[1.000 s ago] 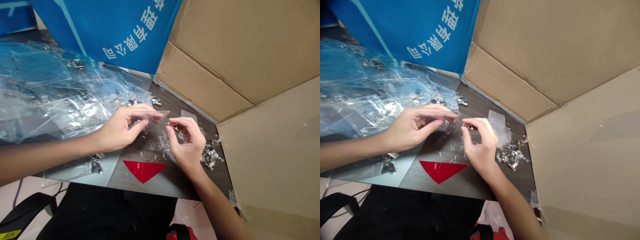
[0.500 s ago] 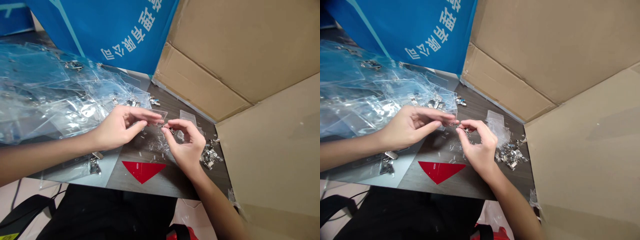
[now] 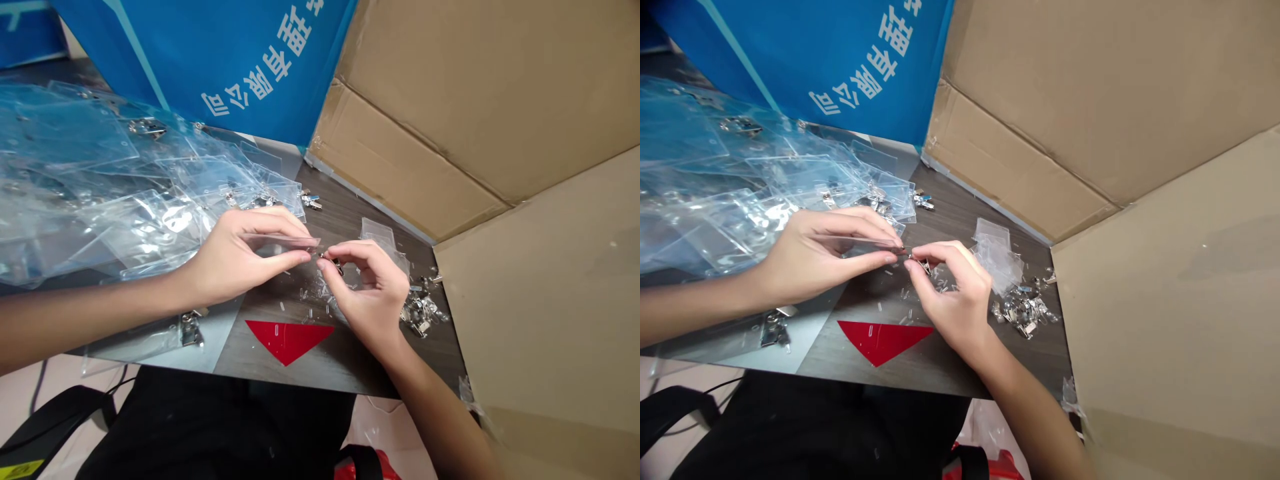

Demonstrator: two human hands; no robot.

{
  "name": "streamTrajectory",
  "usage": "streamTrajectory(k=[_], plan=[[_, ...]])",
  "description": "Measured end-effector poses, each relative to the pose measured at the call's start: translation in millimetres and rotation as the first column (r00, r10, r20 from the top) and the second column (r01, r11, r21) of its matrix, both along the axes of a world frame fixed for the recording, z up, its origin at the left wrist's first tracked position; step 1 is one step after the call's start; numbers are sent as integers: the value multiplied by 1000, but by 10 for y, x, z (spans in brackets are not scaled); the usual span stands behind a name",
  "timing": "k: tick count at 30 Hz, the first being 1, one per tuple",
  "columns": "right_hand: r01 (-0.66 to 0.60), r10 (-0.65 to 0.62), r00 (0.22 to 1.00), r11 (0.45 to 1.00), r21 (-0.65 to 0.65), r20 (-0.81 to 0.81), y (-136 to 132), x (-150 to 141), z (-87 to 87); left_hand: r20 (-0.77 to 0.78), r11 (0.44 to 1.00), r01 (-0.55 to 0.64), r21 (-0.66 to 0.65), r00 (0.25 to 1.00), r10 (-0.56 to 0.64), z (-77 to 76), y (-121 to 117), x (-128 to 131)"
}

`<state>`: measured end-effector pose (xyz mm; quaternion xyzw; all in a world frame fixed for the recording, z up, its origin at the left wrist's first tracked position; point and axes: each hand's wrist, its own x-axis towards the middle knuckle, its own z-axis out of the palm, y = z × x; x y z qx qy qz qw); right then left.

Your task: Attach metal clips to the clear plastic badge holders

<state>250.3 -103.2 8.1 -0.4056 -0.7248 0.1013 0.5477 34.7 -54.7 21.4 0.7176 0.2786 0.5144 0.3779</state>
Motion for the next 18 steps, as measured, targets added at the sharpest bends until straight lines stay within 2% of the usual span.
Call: streamTrajectory(k=[8, 13, 18], plan=[[-42, 41, 999, 998, -52, -14, -17, 1, -26, -11, 992, -49, -113, 999, 48, 0, -9, 2], [15, -17, 1000, 996, -85, -26, -26, -2, -17, -59, 986, -50, -156, 997, 42, 9, -4, -1], [0, -9, 997, 993, -121, -76, -33, -15, 21, -62, 983, -50, -177, 997, 40, 2, 4, 0]])
